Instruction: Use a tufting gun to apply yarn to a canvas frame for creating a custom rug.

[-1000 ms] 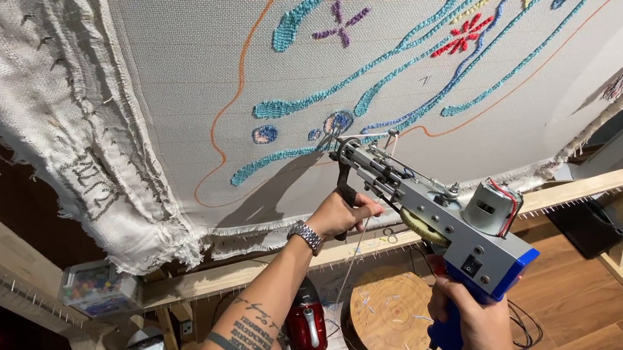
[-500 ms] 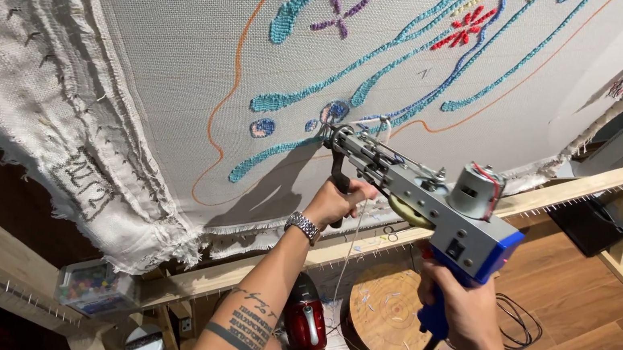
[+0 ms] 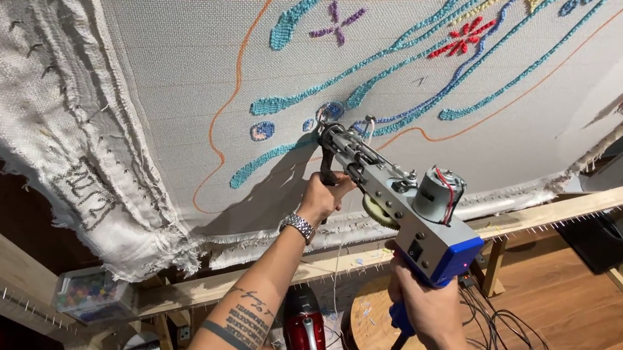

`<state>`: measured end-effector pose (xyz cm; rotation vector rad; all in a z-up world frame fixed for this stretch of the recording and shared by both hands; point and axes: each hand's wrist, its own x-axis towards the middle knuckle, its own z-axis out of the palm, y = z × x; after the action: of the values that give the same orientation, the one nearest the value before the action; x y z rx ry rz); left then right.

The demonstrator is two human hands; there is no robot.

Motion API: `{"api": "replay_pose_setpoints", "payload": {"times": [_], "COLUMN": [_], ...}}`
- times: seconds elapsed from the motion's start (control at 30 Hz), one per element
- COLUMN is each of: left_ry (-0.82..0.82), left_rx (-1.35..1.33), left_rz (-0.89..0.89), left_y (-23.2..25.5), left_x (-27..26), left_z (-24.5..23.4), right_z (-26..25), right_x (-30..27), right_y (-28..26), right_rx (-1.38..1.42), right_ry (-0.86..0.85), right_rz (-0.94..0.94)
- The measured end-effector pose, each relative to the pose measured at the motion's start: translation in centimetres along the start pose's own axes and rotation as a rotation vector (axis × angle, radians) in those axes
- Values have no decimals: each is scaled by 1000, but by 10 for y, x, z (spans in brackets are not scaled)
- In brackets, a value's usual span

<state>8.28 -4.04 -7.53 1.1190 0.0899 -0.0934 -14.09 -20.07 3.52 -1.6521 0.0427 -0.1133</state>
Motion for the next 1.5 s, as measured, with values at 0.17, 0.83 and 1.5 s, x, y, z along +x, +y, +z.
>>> {"api": "replay_pose_setpoints", "payload": {"times": [0.17, 0.83, 1.5], "left_ry": [106, -143, -373], "left_rx": [-13, 69, 676], "left_rz": [-42, -75, 76], "left_y": [-13, 17, 88], "left_x": [20, -9, -142], "left_z": [-2, 15, 88], "right_z": [6, -4, -70], "right_x": [1, -9, -63], "right_y": [-8, -9, -23], "right_rx": [-165, 159, 401], "right_ry": [108, 96, 193], "right_rz": [201, -24, -26]}}
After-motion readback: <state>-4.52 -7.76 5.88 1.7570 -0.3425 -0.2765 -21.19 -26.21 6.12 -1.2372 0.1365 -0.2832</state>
